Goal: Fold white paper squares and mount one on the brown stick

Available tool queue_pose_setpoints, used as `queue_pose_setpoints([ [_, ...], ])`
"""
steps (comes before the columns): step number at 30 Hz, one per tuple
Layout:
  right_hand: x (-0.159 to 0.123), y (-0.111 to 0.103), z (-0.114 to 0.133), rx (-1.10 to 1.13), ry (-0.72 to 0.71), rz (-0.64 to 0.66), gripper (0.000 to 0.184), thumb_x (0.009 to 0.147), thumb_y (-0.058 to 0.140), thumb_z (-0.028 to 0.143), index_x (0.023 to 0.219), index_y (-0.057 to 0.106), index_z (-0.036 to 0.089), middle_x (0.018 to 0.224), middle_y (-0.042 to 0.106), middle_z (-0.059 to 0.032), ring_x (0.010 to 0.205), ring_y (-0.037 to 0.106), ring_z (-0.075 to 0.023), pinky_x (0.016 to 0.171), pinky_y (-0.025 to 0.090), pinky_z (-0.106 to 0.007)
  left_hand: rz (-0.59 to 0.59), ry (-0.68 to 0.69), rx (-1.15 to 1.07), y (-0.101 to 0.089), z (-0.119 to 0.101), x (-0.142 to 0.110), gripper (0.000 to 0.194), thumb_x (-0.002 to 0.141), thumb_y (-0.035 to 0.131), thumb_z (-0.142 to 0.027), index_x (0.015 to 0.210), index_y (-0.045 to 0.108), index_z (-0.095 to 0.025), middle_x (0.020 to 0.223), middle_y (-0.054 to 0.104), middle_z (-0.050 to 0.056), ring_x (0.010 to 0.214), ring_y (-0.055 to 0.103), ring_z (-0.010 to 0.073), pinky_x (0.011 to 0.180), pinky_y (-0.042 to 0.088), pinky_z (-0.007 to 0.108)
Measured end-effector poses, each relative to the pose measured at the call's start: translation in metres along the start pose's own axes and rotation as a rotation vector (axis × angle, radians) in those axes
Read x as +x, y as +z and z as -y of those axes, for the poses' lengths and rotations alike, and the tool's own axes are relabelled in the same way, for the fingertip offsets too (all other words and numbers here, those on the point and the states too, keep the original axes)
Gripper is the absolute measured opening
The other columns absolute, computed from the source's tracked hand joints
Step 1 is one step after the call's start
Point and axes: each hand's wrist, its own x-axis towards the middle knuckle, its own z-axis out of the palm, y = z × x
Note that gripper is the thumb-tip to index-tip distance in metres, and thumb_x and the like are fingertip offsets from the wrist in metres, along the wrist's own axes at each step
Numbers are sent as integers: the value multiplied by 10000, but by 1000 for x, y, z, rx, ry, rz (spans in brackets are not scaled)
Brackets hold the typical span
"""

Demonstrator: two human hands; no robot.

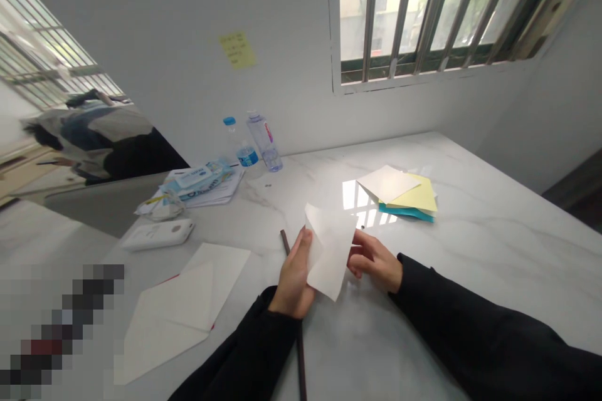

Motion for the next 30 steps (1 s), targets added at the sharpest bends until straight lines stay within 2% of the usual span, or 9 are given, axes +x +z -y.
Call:
queue_pose_setpoints([
  [3,5,-2,1,235,82,-61,613,823,602,774,1029,652,199,850,623,-35,597,527,-121,499,427,-234,-4,2,-28,-2,-1,2,603,889,722,-477,1373,589,-143,1144,765,133,1037,734,287,898,592,379],
  [6,10,-4,-4,351,182,-212,615,809,612,785,994,670,201,872,630,-49,586,509,-117,477,418,-229,-6,9,-34,-2,0,2,589,889,727,-455,1362,597,-129,1168,760,142,1066,725,291,918,590,380],
  [10,12,-7,-7,384,201,-223,603,778,667,759,1069,670,232,937,673,-66,637,554,-145,495,441,-239,-36,5,-16,-3,4,2,539,906,712,-438,1336,621,-125,1200,751,148,1090,720,292,943,588,385],
  [14,11,-10,0,426,178,-238,682,808,539,832,1208,619,285,1080,699,-75,802,657,-203,575,501,-269,-87,-23,-2,-5,7,5,471,943,659,-453,1280,669,-125,1188,756,153,1105,719,291,951,590,383],
  [19,6,-6,9,407,156,-127,645,777,702,701,1280,587,313,1194,683,-60,984,681,-238,727,553,-305,-217,3,75,-7,9,7,439,935,667,-485,1201,718,-139,1122,779,136,1107,719,285,954,585,370],
  [22,4,-2,12,435,167,-31,760,770,571,843,1306,583,305,1199,673,-82,979,677,-254,719,563,-329,-207,-5,81,-5,9,5,446,947,639,-509,1165,729,-131,1066,790,128,1074,728,288,919,589,359],
  [24,4,-1,12,453,185,-25,797,791,479,885,1320,592,299,1187,666,-91,909,675,-229,679,557,-310,-197,-7,89,-4,9,4,448,945,634,-520,1144,731,-131,1020,795,115,1031,737,285,878,591,346],
  [27,5,-2,10,467,189,-38,685,822,601,775,1351,585,340,1267,622,-73,813,651,-162,641,551,-263,-206,46,154,-4,9,3,463,915,659,-550,1126,727,-144,934,792,83,922,742,258,784,582,311],
  [30,4,0,6,436,186,-13,626,818,728,632,1365,573,369,1300,599,-56,821,648,-147,652,571,-248,-199,130,283,-6,10,3,486,884,664,-606,1103,719,-175,814,758,29,738,705,209,624,528,268],
])
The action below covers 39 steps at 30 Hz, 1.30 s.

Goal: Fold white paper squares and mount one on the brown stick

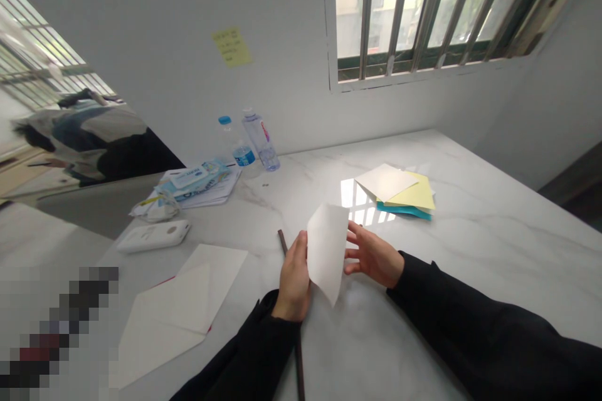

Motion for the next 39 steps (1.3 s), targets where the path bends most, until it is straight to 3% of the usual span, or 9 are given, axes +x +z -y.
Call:
queue_pose_setpoints([
  [3,0,2,-5,-43,8,-46,581,829,731,609,1328,605,341,1167,655,-55,806,650,-154,627,565,-235,15,96,99,-1,1,1,476,879,650,-631,1060,713,-195,797,727,3,681,657,180,575,480,248],
  [6,1,3,-7,-3,27,-106,547,837,690,654,1255,656,303,1164,672,-69,820,655,-168,627,559,-249,54,165,134,-1,2,3,476,908,611,-625,1094,695,-195,965,744,32,836,679,201,711,516,266],
  [9,2,1,-4,73,20,-122,623,794,665,749,1198,688,275,1201,678,-92,890,669,-218,686,577,-320,83,157,121,-1,2,3,459,914,608,-608,1103,678,-195,1026,740,44,890,685,213,759,524,282],
  [13,1,0,1,89,-12,-88,680,739,686,787,1181,697,270,1213,683,-98,947,671,-259,741,568,-369,108,94,118,-1,1,3,464,866,664,-597,1100,641,-197,891,736,35,760,685,203,654,514,272],
  [21,3,1,1,-30,-6,-112,497,772,822,510,1184,667,281,1123,681,-54,810,650,-148,595,493,-203,108,98,178,3,-3,2,450,851,674,-546,1148,599,-216,739,689,-10,577,594,150,532,447,228],
  [26,1,-1,13,96,-84,-176,703,789,659,748,1336,570,315,1333,648,-80,1035,690,-260,744,573,-348,105,95,165,2,-11,-1,492,887,637,-519,1286,558,-243,838,716,8,624,631,173,550,458,245],
  [28,0,-2,15,51,-99,-173,711,788,688,709,1342,579,276,1310,674,-98,1086,690,-296,801,576,-402,118,98,162,0,-15,-2,518,894,645,-506,1334,541,-252,881,726,16,643,638,177,585,476,260],
  [34,4,4,2,-93,-122,-337,492,648,873,373,1053,714,143,1008,784,-113,911,739,-295,853,566,-420,327,30,-32,-7,-26,-3,676,923,649,-539,1522,401,-347,1323,654,63,987,679,245,783,546,320],
  [39,6,10,1,47,-117,-478,469,631,807,296,1061,697,145,1038,786,-108,878,743,-284,831,576,-403,549,-66,-257,-13,-21,1,848,882,720,-540,1580,251,-435,1490,531,77,1020,662,221,771,562,298],
])
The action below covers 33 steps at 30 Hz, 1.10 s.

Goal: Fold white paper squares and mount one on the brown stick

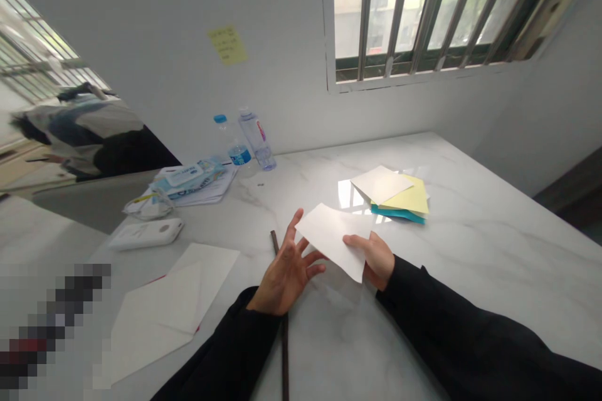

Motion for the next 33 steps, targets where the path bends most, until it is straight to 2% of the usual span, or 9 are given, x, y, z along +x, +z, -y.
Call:
queue_pose_setpoints([
  [6,-2,-1,-7,-179,-88,22,520,648,800,295,1132,684,147,1095,767,-113,957,719,-301,838,562,-415,-105,9,-7,-2,13,3,784,909,715,-475,1574,308,-390,1572,456,73,1233,590,282,895,559,357],
  [9,-3,-1,-9,-165,-42,42,513,637,809,302,1112,691,148,1047,772,-101,904,718,-285,812,561,-402,-97,-4,-32,1,10,4,776,915,645,-596,1579,297,-396,1574,458,76,1193,617,277,838,564,342],
  [11,-4,1,-7,-110,10,67,523,623,818,297,1108,691,146,1013,776,-95,860,720,-273,782,563,-386,-60,-25,-58,4,5,3,777,911,527,-724,1581,291,-412,1561,475,82,1152,639,280,786,568,347],
  [14,-6,2,-3,-78,52,125,520,607,836,270,1093,697,144,1007,779,-99,857,728,-270,787,569,-383,-77,-7,-51,9,1,3,734,937,433,-745,1581,291,-421,1576,464,68,1222,614,293,879,561,407],
  [18,-8,0,-3,-109,12,166,517,628,842,265,1110,696,152,1095,770,-118,962,730,-299,888,567,-435,-169,47,71,10,9,3,743,946,540,-650,1592,281,-390,1603,437,45,1351,537,295,1057,491,442],
  [23,-5,-4,-10,-291,-101,193,513,670,827,287,1142,678,151,1117,756,-128,1014,709,-324,936,546,-501,-214,23,187,9,21,3,801,930,603,-607,1606,257,-351,1576,474,65,1371,531,307,1071,489,407],
  [28,-2,-6,-12,-378,-212,222,430,724,788,291,1116,671,159,1092,746,-115,1023,697,-322,949,536,-526,-116,59,232,13,23,1,922,909,602,-649,1629,93,-381,1584,452,118,1324,568,342,1028,505,473],
  [31,-3,-6,-11,-384,-241,206,476,722,794,277,1162,655,161,1177,723,-135,1062,686,-333,946,539,-529,-85,110,296,11,22,0,912,909,634,-606,1630,133,-362,1615,405,117,1381,516,336,1086,462,466],
  [33,-4,-6,-12,-399,-270,235,508,730,795,276,1204,646,169,1266,690,-144,1128,664,-345,966,535,-526,-112,121,336,10,22,1,864,931,646,-532,1627,170,-343,1627,388,108,1436,453,321,1138,414,458],
])
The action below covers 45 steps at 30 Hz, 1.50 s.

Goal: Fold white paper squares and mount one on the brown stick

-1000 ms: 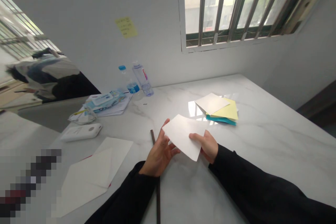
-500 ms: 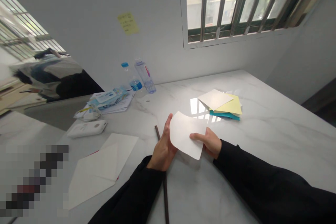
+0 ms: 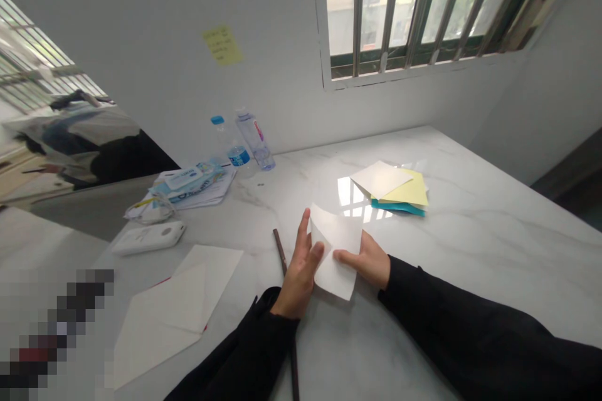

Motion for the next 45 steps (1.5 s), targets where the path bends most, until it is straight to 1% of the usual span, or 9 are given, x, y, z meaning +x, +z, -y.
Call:
queue_pose_setpoints([
  [5,-6,0,-4,-130,-70,-4,570,789,760,286,1326,595,193,1348,648,-137,1220,619,-357,1056,477,-554,-103,-35,5,4,-2,1,834,919,686,-469,1609,243,-317,1556,492,118,1403,496,317,1125,436,462],
  [10,-7,-4,7,-371,-205,-39,847,818,707,247,1577,331,247,1528,492,-120,1290,550,-350,1110,437,-562,-218,-78,-26,8,-5,2,875,882,719,-496,1600,253,-315,1390,645,130,1165,679,313,917,582,414],
  [16,-10,-5,21,-547,-345,-38,797,873,630,245,1605,316,278,1544,414,-128,1244,548,-342,868,582,-455,-298,-67,-39,5,1,6,897,850,764,-475,1582,291,-266,1307,684,160,1105,705,302,888,585,387],
  [21,-13,-4,25,-478,-409,87,692,927,613,513,1560,409,319,1674,235,-66,1297,513,-362,994,508,-518,-284,-36,15,6,1,5,824,864,744,-483,1545,364,-216,1291,691,164,1072,714,301,872,581,371],
  [25,-8,-7,23,-276,-258,63,594,984,421,664,1486,517,362,1674,261,-17,1387,451,-342,1015,495,-469,-272,-7,50,5,3,5,754,873,725,-487,1501,420,-204,1332,672,162,1142,690,318,905,576,386],
  [29,0,-8,19,28,-4,48,644,954,486,676,1510,472,350,1557,453,-59,1224,585,-276,839,555,-353,-274,33,126,3,7,6,708,865,731,-479,1456,472,-187,1373,648,158,1262,620,328,1020,521,413],
  [35,2,-8,18,102,-6,92,809,788,803,477,1503,460,319,1459,525,-101,867,615,-158,679,510,-261,-229,82,216,4,7,4,648,896,694,-457,1447,471,-199,1279,687,133,1122,684,281,895,555,343],
  [41,3,-8,19,304,189,77,537,809,755,566,1241,653,264,1047,688,-51,803,618,-159,607,475,-229,-251,128,298,5,7,2,592,900,688,-420,1421,503,-210,1232,698,122,1127,676,279,956,524,371],
  [45,6,-10,16,225,173,88,432,777,802,519,1040,706,191,832,660,-21,662,551,-122,537,400,-220,-267,156,300,6,4,2,527,901,692,-420,1369,559,-217,1332,657,115,1230,622,287,1031,479,365],
])
